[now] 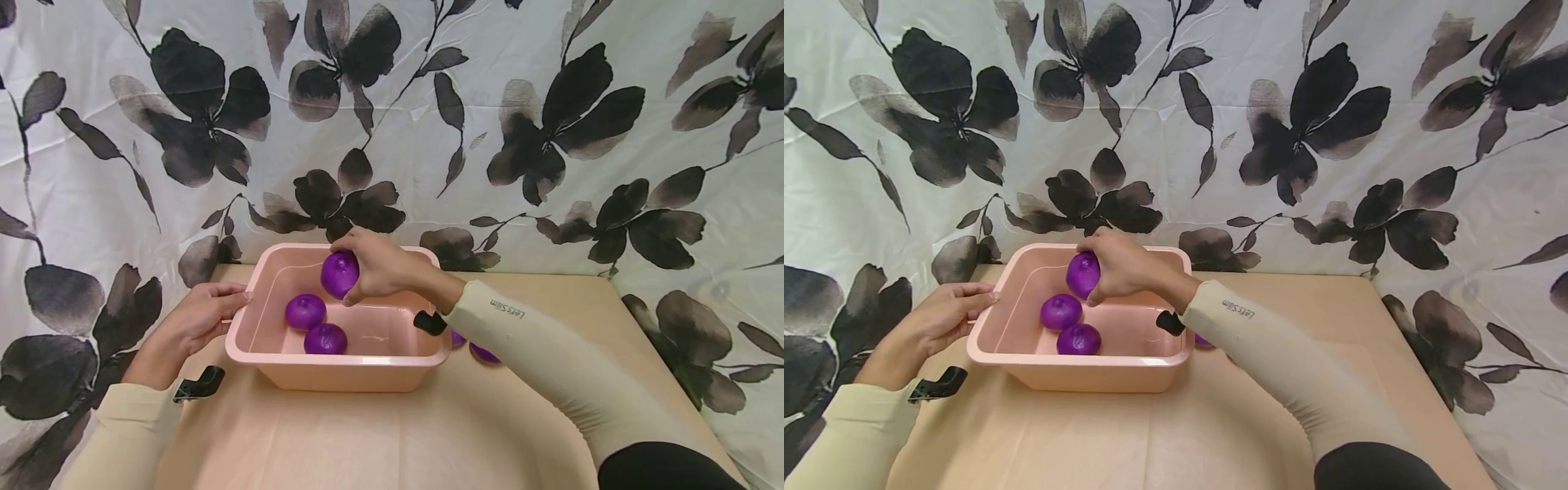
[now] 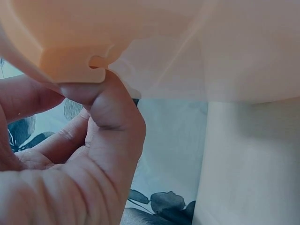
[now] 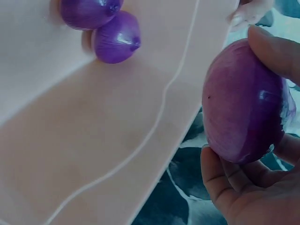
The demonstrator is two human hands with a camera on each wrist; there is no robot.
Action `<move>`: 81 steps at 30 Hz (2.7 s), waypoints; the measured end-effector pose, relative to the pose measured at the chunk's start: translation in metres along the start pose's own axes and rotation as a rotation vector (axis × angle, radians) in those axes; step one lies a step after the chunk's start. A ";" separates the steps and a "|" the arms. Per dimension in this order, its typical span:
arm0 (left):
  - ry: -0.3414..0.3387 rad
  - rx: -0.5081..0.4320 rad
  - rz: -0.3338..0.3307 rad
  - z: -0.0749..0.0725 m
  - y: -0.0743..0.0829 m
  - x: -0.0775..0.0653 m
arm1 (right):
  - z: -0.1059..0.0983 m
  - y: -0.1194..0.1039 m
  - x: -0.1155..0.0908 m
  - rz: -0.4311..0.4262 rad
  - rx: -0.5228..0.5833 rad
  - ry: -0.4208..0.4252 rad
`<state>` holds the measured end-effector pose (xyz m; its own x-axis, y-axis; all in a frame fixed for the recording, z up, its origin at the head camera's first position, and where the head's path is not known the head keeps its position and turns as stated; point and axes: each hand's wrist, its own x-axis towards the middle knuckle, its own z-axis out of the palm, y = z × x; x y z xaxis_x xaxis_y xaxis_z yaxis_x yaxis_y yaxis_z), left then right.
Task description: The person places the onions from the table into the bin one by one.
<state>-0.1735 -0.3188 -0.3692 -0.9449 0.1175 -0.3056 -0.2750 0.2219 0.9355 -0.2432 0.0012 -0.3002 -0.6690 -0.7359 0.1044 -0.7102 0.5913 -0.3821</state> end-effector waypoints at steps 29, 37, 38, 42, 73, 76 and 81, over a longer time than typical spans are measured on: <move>0.003 -0.012 0.001 0.000 -0.002 0.002 | 0.056 0.029 0.037 -0.035 0.032 -0.184; 0.006 -0.021 -0.004 0.000 -0.001 0.003 | 0.064 0.036 0.040 -0.094 -0.054 -0.282; 0.001 -0.030 -0.003 0.000 -0.001 0.003 | 0.064 0.036 0.040 -0.096 -0.063 -0.294; -0.014 -0.074 0.004 0.000 -0.001 0.003 | 0.067 0.036 0.043 -0.099 -0.095 -0.345; -0.026 -0.090 -0.004 -0.001 0.002 0.002 | -0.008 0.041 -0.018 0.142 0.426 -0.091; -0.025 -0.110 -0.008 -0.002 0.002 0.000 | -0.018 0.051 -0.037 0.153 0.538 -0.044; -0.030 -0.111 -0.024 0.002 0.001 -0.002 | -0.028 0.073 -0.072 0.171 0.635 0.050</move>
<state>-0.1718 -0.3167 -0.3684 -0.9326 0.1426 -0.3315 -0.3167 0.1167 0.9413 -0.2532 0.1068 -0.3098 -0.7811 -0.6237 0.0313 -0.3361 0.3775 -0.8629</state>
